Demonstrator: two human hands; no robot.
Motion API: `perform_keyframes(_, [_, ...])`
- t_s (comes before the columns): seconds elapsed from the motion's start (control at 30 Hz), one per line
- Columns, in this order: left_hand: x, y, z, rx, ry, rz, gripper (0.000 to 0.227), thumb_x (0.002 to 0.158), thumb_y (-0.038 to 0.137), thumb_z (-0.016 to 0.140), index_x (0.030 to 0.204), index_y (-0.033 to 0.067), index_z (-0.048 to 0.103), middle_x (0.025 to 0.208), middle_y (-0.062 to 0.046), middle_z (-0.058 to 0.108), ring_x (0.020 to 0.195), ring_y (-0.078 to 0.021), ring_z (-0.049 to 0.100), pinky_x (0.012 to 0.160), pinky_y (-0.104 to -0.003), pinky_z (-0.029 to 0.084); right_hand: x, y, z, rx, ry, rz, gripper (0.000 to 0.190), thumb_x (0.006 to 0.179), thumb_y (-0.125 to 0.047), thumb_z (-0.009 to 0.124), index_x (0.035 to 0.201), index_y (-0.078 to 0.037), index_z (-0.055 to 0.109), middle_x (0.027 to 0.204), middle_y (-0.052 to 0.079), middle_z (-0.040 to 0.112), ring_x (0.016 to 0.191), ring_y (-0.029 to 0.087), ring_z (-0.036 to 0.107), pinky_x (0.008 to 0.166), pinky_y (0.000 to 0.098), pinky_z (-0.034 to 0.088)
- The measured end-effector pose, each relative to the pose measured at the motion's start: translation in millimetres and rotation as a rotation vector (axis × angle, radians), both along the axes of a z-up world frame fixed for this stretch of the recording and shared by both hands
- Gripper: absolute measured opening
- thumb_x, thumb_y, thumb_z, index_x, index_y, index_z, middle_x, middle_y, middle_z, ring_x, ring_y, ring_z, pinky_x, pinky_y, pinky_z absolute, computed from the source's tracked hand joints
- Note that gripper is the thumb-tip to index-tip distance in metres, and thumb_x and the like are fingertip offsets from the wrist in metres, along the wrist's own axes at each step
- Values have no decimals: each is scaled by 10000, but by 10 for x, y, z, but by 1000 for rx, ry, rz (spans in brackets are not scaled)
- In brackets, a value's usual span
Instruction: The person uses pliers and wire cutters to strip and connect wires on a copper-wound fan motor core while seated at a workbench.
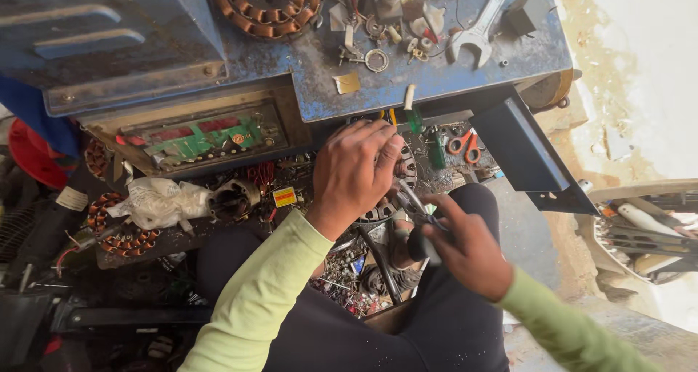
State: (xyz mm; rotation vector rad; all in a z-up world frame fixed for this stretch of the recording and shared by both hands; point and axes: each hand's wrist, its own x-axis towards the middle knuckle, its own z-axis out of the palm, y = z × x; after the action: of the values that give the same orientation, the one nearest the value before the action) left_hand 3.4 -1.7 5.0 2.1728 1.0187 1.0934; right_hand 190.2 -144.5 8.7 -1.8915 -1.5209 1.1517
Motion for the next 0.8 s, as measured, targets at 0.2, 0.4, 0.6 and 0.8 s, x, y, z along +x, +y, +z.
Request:
perform_keyframes(0.2, [-1, -3, -12, 13, 26, 7, 340, 1041, 261, 543, 1067, -5, 753, 1101, -182, 752, 1006, -363, 707, 912, -440, 546, -56, -135, -220, 368, -235, 57, 398, 924, -183, 678, 1301, -109, 573, 790, 115, 660, 734, 229, 558, 691, 370, 451])
perform_keyframes(0.4, [-11, -26, -2, 13, 13, 12, 355, 1038, 280, 530, 1048, 10, 760, 1051, -158, 755, 945, -353, 696, 856, -443, 539, 243, 65, -5, 255, 230, 339, 309, 1074, -204, 612, 1333, -65, 518, 989, 75, 653, 817, 163, 626, 681, 337, 538])
perform_keyframes(0.6, [-54, -54, 36, 51, -24, 16, 358, 1044, 293, 541, 1032, 7, 757, 1013, -145, 751, 932, -346, 690, 849, -447, 535, 279, 240, 234, -453, 227, 20, 401, 968, -320, 597, 1322, -153, 511, 570, -11, 440, 431, 89, 405, 376, 275, 331])
perform_keyframes(0.8, [-51, -61, 24, 30, -37, 30, 368, 1034, 309, 555, 1023, 2, 759, 981, -146, 754, 930, -345, 692, 845, -451, 537, 72, 130, -112, -240, 339, -151, 434, 953, -280, 674, 1328, -96, 555, 601, -44, 457, 450, 76, 412, 380, 270, 307])
